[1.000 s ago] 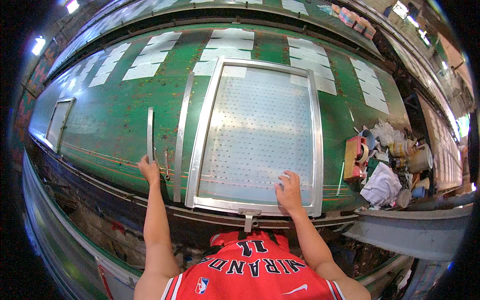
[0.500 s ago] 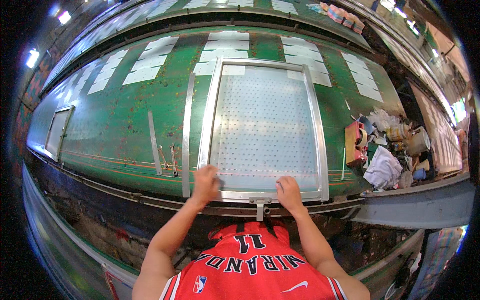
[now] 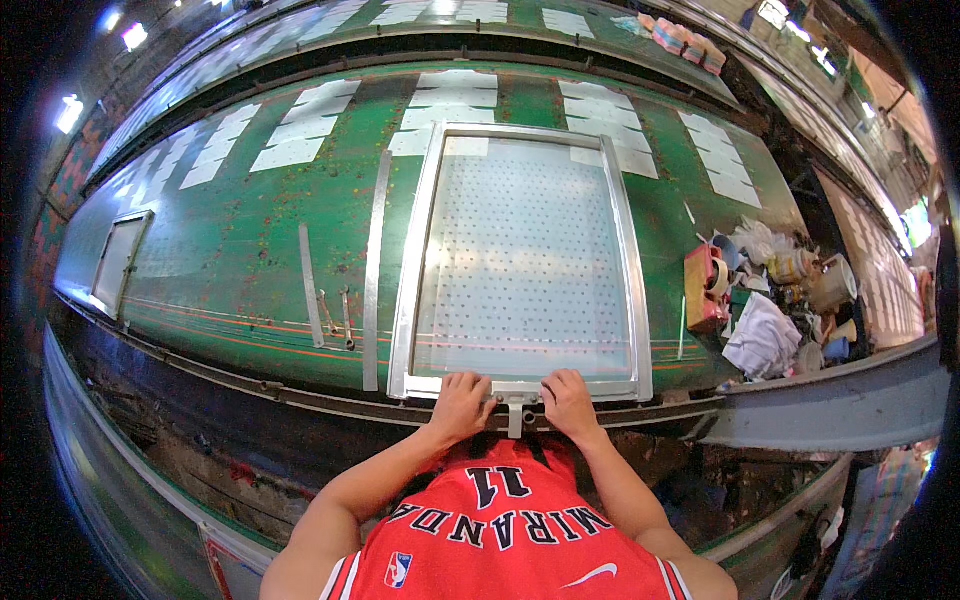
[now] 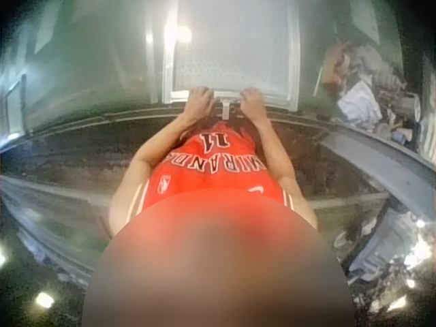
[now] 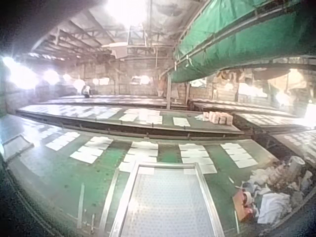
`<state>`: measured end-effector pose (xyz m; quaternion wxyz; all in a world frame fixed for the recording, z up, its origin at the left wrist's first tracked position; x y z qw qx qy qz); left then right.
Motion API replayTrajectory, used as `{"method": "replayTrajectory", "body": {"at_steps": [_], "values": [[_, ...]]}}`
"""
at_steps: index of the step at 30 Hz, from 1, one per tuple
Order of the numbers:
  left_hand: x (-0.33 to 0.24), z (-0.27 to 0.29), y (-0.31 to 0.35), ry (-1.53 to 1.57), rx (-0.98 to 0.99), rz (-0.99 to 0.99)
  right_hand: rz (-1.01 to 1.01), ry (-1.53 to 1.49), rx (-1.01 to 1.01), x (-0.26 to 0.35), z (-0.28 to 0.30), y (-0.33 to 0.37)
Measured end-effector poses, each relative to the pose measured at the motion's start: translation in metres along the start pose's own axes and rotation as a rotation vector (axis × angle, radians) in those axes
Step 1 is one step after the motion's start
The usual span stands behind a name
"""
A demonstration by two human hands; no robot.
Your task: The person aligns a metal frame on a perforated panel, marks positions with a pencil, and uses a ruler and wrench to secure the frame. The person repeatedly measures and adjusts the frame, then tightens fasteners at the bottom edge.
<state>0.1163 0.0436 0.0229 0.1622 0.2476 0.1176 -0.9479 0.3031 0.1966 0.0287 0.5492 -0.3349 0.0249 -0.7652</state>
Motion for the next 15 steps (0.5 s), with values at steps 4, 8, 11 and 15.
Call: {"method": "replayTrajectory", "body": {"at_steps": [4, 8, 11, 15], "values": [[-0.004, 0.004, -0.002, 0.001, 0.013, 0.027, -0.009, 0.002, 0.038, 0.000, 0.002, -0.001], [-0.005, 0.005, -0.004, 0.018, 0.018, 0.035, -0.025, -0.018, 0.086, -0.003, 0.003, -0.002], [0.003, 0.005, -0.007, 0.055, 0.065, 0.034, -0.036, -0.055, 0.103, -0.010, 0.003, -0.006], [0.021, 0.002, -0.019, 0.158, 0.172, 0.071, -0.079, -0.128, 0.124, -0.019, 0.005, -0.008]]}}
Point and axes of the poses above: each hand's wrist, its own y-axis away from the middle knuckle, its own z-axis out of the back of the hand, x = y × z, the point moved 2 cm from there along -y, towards the middle knuckle, and after that the axes turned 11 degrees about z, right-handed, at the moved point
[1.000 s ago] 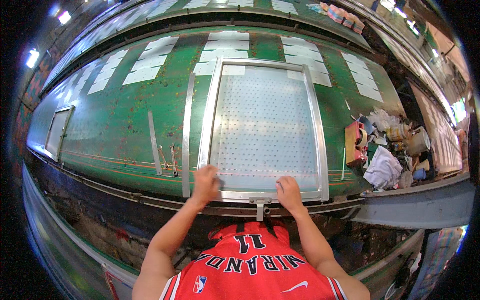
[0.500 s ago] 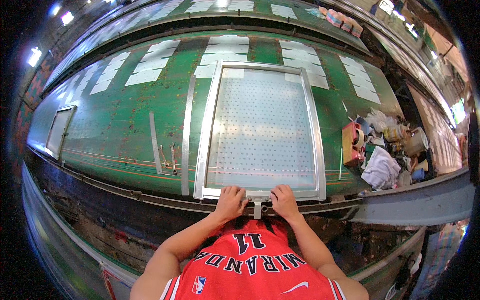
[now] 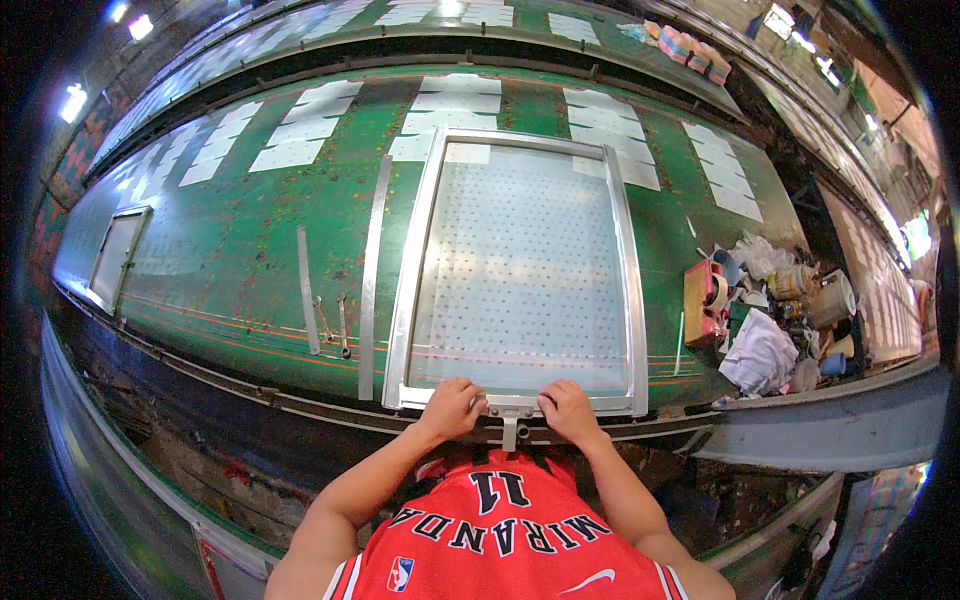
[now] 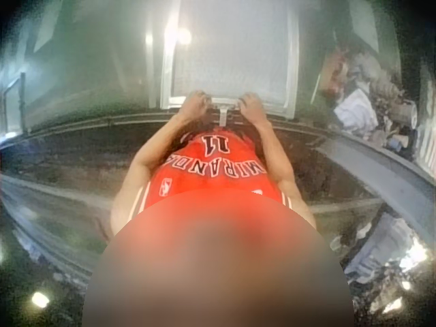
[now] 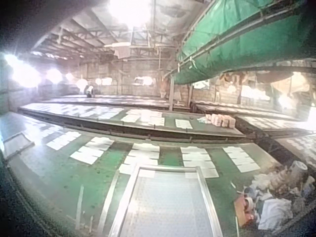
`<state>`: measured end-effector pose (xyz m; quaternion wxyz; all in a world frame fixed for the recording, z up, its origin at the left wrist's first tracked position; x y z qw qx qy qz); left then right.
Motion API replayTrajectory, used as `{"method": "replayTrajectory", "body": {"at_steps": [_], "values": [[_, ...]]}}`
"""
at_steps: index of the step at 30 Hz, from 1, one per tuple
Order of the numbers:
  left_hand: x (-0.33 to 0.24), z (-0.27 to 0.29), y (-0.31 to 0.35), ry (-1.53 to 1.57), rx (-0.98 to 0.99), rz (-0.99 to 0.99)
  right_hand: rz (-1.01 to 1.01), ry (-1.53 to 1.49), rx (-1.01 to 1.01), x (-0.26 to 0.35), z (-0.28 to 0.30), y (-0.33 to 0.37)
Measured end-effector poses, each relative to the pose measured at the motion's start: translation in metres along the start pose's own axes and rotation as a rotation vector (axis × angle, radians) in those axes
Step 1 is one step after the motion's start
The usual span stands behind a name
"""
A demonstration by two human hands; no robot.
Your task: The person aligns a metal frame on a perforated panel, marks positions with a pencil, and uses a ruler and wrench to secure the frame. The person repeatedly measures and adjusts the frame, then tightens fasteners at the bottom edge.
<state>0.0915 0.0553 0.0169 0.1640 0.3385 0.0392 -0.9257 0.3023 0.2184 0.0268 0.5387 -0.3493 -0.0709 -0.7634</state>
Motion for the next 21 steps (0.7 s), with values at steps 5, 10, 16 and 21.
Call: {"method": "replayTrajectory", "body": {"at_steps": [5, 10, 16, 21], "values": [[0.000, -0.002, -0.005, 0.118, 0.072, -0.020, -0.008, -0.021, -0.003, -0.003, 0.006, -0.001], [-0.006, -0.005, -0.005, 0.161, 0.156, -0.139, 0.078, -0.001, -0.087, 0.012, 0.008, 0.006], [-0.010, -0.013, 0.002, 0.126, 0.038, -0.157, 0.080, 0.000, -0.052, 0.027, -0.004, 0.011], [-0.015, -0.014, 0.005, 0.130, -0.012, -0.135, 0.132, 0.061, 0.017, 0.032, -0.003, 0.012]]}}
Point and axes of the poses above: each hand's wrist, its own y-axis away from the middle knuckle, its own z-axis out of the back of the hand, x = y × z, the point moved 2 cm from there along -y, towards the middle knuckle, and after that the axes turned 11 degrees about z, right-handed, at the moved point
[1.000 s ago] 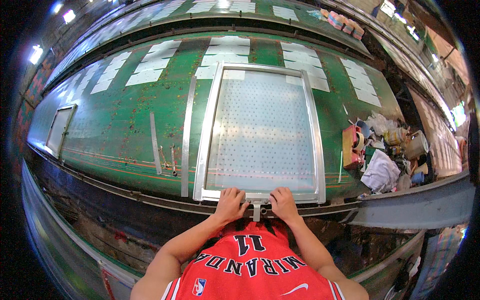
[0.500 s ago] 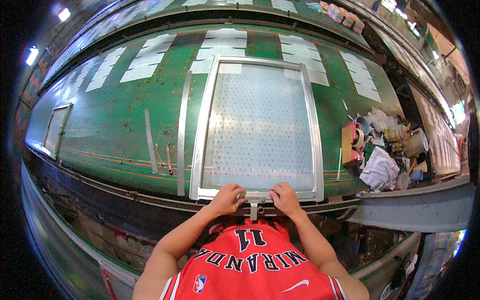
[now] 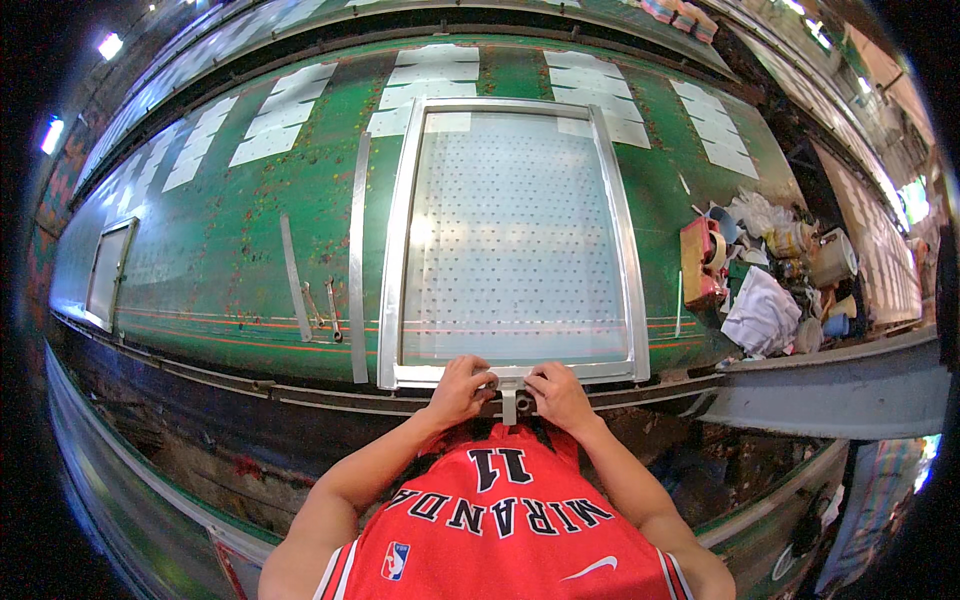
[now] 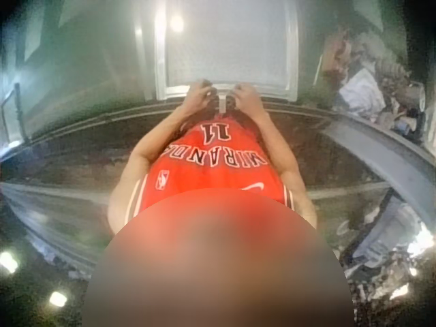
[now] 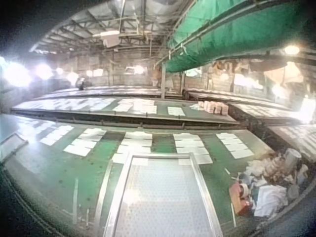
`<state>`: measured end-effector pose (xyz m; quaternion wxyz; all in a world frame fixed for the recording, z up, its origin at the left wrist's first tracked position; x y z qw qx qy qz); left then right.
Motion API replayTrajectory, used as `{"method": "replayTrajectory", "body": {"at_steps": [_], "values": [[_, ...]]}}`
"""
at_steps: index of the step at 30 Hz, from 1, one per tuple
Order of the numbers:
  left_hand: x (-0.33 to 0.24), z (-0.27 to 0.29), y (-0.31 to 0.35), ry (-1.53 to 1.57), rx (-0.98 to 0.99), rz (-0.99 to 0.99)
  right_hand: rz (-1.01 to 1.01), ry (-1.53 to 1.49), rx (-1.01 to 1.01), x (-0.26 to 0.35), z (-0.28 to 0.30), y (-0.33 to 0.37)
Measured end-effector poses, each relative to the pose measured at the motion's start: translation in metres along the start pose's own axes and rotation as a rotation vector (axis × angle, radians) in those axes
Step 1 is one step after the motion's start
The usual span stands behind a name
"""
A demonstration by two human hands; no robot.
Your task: The person aligns a metal frame on a perforated panel, marks positions with a pencil, and uses a ruler and wrench to secure the frame. The person repeatedly measures and adjusts the frame, then tightens fasteners at the bottom edge.
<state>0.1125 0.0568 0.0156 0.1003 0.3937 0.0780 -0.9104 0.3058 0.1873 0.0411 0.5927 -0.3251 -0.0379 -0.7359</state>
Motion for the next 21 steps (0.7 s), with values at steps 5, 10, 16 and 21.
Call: {"method": "replayTrajectory", "body": {"at_steps": [5, 10, 16, 21], "values": [[-0.001, 0.000, 0.002, -0.042, 0.026, 0.018, 0.015, 0.047, 0.084, 0.000, 0.000, -0.002], [-0.001, 0.000, 0.002, -0.053, -0.014, -0.008, 0.075, 0.135, 0.121, 0.003, 0.000, -0.008], [0.001, 0.000, 0.003, -0.053, 0.008, -0.011, 0.133, 0.330, 0.289, 0.008, 0.001, -0.019], [0.002, -0.001, 0.004, -0.049, -0.010, -0.030, 0.170, 0.318, 0.386, 0.006, 0.003, -0.030]]}}
Point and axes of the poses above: each hand's wrist, its own y-axis away from the middle knuckle, its own z-axis out of the back of the hand, x = y × z, the point moved 2 cm from there along -y, towards the middle knuckle, and after that the axes turned 11 degrees about z, right-handed, at the moved point
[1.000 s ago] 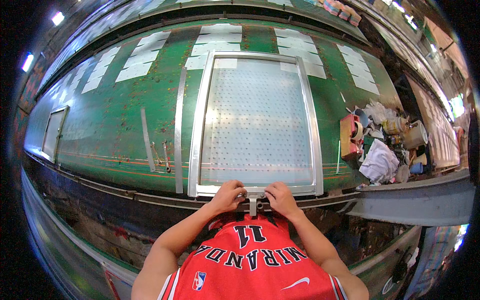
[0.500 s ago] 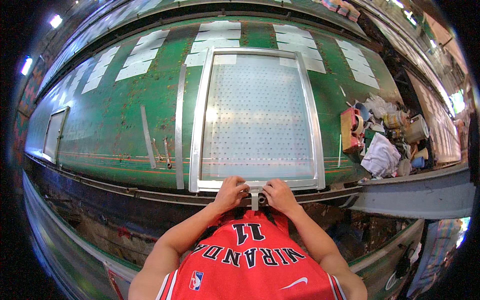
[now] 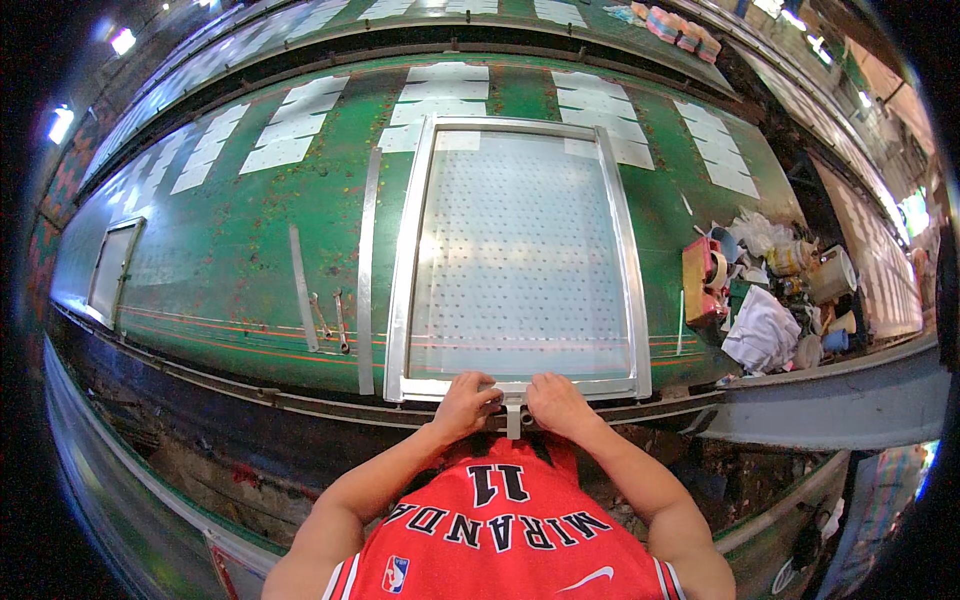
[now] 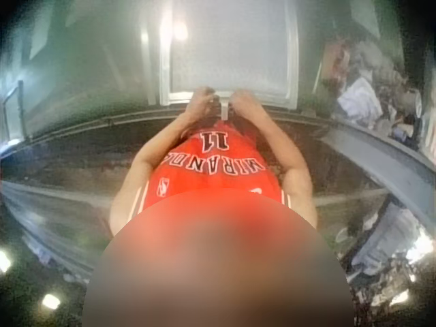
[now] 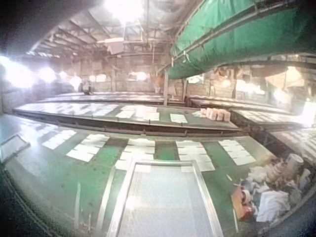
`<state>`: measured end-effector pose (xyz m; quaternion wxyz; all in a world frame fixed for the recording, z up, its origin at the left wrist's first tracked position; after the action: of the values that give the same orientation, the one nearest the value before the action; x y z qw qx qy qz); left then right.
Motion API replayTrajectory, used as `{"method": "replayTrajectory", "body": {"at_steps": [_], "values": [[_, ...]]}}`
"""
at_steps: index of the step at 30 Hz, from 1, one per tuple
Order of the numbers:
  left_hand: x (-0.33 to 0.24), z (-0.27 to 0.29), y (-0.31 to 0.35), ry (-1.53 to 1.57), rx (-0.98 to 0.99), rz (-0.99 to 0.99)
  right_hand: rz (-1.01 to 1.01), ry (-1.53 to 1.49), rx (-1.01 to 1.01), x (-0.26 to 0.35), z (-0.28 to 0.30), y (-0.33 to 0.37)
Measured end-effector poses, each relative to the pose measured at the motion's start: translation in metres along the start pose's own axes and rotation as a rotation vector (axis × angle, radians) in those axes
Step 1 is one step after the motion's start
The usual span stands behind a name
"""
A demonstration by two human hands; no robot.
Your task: The person aligns a metal frame on a perforated panel, marks positions with a pencil, and uses a ruler and wrench to secure the frame. The person repeatedly measures and adjusts the frame, then tightens fasteners at the bottom edge.
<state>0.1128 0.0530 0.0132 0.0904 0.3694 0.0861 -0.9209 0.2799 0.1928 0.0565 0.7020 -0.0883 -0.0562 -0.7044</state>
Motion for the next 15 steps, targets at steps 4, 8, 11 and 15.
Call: {"method": "replayTrajectory", "body": {"at_steps": [4, 8, 11, 15], "values": [[0.000, -0.001, -0.001, 0.005, 0.018, 0.021, 0.039, 0.051, 0.135, -0.003, 0.004, -0.009], [-0.002, -0.001, -0.001, 0.026, -0.005, 0.011, 0.008, 0.024, 0.187, -0.003, 0.005, -0.016], [-0.001, 0.000, 0.001, 0.015, -0.001, 0.010, 0.008, -0.008, 0.208, -0.003, 0.003, -0.018], [0.000, -0.002, 0.001, 0.021, -0.017, -0.005, 0.022, -0.033, 0.244, -0.006, -0.003, -0.022]]}}
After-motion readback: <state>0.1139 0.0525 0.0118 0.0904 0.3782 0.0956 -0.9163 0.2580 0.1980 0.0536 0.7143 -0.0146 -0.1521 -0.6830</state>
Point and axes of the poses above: each hand's wrist, its own y-axis away from the middle knuckle, its own z-axis out of the back of the hand, x = y × z, the point moved 2 cm from there along -y, towards the middle knuckle, and after that the axes turned 11 degrees about z, right-handed, at the moved point
